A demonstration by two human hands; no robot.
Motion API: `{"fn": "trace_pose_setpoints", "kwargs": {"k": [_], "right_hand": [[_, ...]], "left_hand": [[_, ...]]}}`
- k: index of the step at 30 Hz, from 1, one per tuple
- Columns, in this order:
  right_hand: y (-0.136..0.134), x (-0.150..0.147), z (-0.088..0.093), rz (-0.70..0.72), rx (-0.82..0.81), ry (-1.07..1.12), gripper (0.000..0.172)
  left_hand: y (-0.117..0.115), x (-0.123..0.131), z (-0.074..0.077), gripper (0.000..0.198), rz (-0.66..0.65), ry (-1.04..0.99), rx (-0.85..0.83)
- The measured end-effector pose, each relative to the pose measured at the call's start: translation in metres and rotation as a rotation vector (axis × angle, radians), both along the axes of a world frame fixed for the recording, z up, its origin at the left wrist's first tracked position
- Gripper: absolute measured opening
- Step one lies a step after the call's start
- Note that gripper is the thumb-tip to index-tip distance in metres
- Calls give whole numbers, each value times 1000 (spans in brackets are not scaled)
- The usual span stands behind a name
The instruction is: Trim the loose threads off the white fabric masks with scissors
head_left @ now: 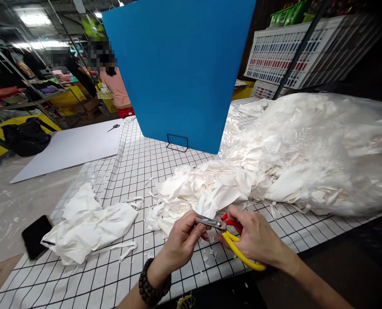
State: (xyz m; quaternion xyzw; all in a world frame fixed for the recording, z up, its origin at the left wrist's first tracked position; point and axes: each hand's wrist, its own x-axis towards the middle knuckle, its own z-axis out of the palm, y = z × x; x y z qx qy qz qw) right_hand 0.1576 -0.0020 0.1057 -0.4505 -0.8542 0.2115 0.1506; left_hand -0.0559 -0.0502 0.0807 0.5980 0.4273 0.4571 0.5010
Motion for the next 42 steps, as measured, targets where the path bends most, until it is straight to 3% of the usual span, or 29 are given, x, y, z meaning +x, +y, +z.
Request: {"fn": "trace_pose_setpoints", "kwargs": {"k": [9, 16, 19, 21, 24, 26, 30, 32, 34, 37, 40, 42], "right_hand": [[-1, 0, -22, -17, -126, 183, 44], [19, 15, -24, -43, -479, 537, 34], [38, 16, -34, -184, -438, 651, 33], [48, 9, -45, -212, -374, 573, 36], [61, -6, -57, -226, -313, 436, 26], [72, -10, -61, -302, -290, 504, 24], [97, -2, -52, -340, -346, 799, 43], [104, 1, -44, -278, -409, 859, 49], [105, 1, -38, -234, -460, 886, 51], [97, -4, -34, -215, -489, 951, 51], [81, -10, -32, -192, -510, 992, 48], [67, -12, -29, -134, -567, 975, 45]], "left_hand": [[0, 3, -8, 22, 0, -116, -42], [-1, 2, -6, 20, 41, -149, -45], [0, -4, -5, 20, 70, -153, 15], [4, -13, 1, 18, 120, -142, 90], [16, -39, 24, 15, 235, -185, 215], [26, -61, 50, 13, 337, -256, 323], [43, -99, 103, 11, 469, -335, 508], [49, -111, 114, 12, 490, -336, 495], [51, -121, 109, 14, 538, -307, 432], [44, -138, 78, 27, 673, 32, 218], [15, -156, 39, 32, 693, 420, -76], [-11, -160, 20, 28, 708, 523, -207]]}}
